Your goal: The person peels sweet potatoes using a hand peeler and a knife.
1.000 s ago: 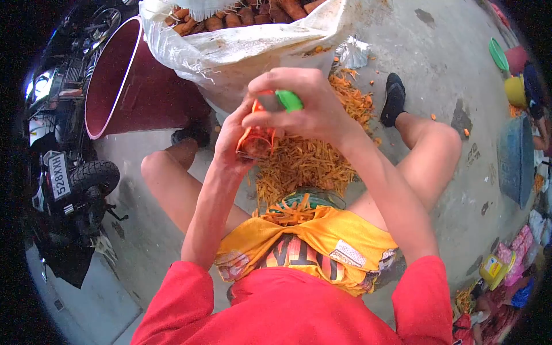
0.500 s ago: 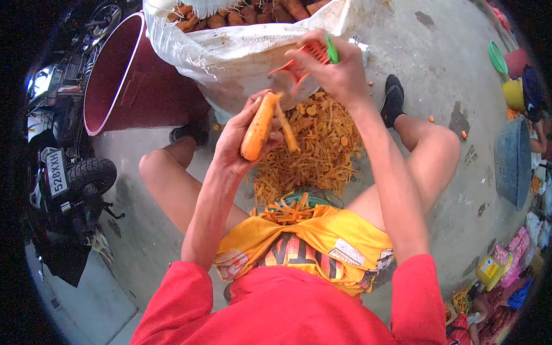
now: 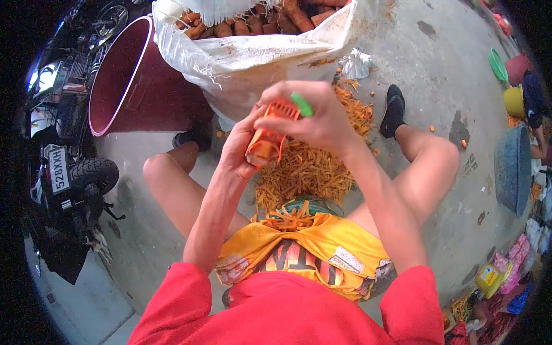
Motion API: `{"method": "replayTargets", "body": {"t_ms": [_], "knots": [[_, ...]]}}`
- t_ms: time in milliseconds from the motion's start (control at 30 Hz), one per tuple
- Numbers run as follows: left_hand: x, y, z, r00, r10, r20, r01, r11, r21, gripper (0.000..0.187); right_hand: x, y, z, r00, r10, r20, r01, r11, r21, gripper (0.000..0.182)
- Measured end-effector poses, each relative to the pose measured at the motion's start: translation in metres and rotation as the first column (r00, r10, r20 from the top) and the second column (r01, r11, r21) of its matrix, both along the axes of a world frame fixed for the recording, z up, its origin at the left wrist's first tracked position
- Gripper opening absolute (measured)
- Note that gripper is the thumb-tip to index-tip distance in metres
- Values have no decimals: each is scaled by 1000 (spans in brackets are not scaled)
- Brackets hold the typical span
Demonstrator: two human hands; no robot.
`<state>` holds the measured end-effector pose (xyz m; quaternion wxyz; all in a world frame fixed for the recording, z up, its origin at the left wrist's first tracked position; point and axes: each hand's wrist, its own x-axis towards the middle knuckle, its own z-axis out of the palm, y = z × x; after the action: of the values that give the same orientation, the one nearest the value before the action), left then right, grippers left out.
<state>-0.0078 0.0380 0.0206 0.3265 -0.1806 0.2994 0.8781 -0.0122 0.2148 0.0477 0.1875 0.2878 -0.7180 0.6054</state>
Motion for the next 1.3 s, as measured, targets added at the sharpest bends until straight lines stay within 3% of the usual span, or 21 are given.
{"method": "replayTargets", "body": {"t_ms": [67, 133, 167, 267, 300, 400, 433, 533, 567, 600, 667, 700, 767, 833, 933, 1000, 1067, 1100, 1200, 1233, 1300], "knots": [[6, -1, 1, 999, -15, -42, 12, 998, -65, 28, -10, 16, -8, 999, 11, 47, -17, 993, 121, 17], [6, -12, -18, 987, -108, -119, 107, 994, -15, 29, -29, 36, -18, 906, -219, 361, 226, 974, 24, 23], [7, -11, -17, 992, -87, -89, 86, 996, -9, 29, -40, 47, -29, 915, -337, 223, 318, 941, 116, 26], [5, -8, -11, 997, -53, -64, 58, 995, 77, 29, -11, 17, -13, 950, -160, 268, 171, 985, -18, 25], [4, -2, -3, 1000, -23, 6, 23, 1000, 8, 26, -5, 4, -12, 996, -54, 70, 53, 998, 22, 23], [10, 1, 6, 999, 27, 34, -24, 994, -107, 23, -16, 13, -22, 999, -42, -6, 42, 995, 95, 22], [10, -7, -8, 999, -28, -32, 26, 997, -76, 27, -18, 21, -19, 954, -122, 272, 125, 992, 7, 21], [3, -12, -21, 993, -56, -103, 72, 985, 158, 32, -38, 41, -20, 922, -317, 222, 316, 948, 40, 20], [2, -12, -22, 998, -50, -37, 54, 991, 125, 32, -30, 33, -27, 928, -154, 339, 212, 967, -142, 18], [2, -9, -16, 999, -40, 33, 37, 995, 93, 31, -17, 18, -21, 930, -151, 335, 208, 968, -142, 18], [-2, 1, 0, 996, 12, 91, -17, 998, 59, 31, 2, -1, -7, 1000, -8, 18, 6, 992, 127, 17], [0, 3, 3, 998, 12, 61, -13, 1000, 21, 29, 0, 5, -3, 1000, 12, 6, -13, 981, 192, 17], [5, -9, -12, 990, -98, -104, 105, 992, 63, 27, -16, 20, -22, 981, -133, 139, 116, 986, 119, 17], [7, -11, -20, 993, -79, -85, 86, 993, 82, 28, -37, 43, -23, 928, -284, 242, 276, 959, 68, 18], [5, -6, -13, 996, -48, -71, 55, 993, 101, 24, -12, 22, -17, 964, -171, 202, 180, 983, -26, 18], [4, 3, 0, 999, 23, 30, -20, 996, -88, 24, -4, 12, -10, 986, -73, 149, 61, 994, 87, 19], [9, -9, -14, 999, -42, -23, 41, 998, -38, 22, -8, 12, -15, 999, -5, -36, 11, 988, 151, 20], [12, -11, -18, 994, -77, -73, 72, 995, -69, 24, -10, 21, -10, 956, -119, 268, 102, 992, 76, 18], [11, -5, -14, 991, -87, -106, 84, 996, -32, 26, -35, 47, -26, 913, -294, 282, 297, 954, 32, 18], [10, -2, -2, 996, -73, -53, 70, 996, -55, 25, -24, 35, -19, 914, -111, 389, 186, 969, -160, 18], [8, 4, 8, 999, -50, 0, 50, 996, -75, 24, 3, 9, -3, 973, -55, 223, 59, 998, -11, 17]]}}
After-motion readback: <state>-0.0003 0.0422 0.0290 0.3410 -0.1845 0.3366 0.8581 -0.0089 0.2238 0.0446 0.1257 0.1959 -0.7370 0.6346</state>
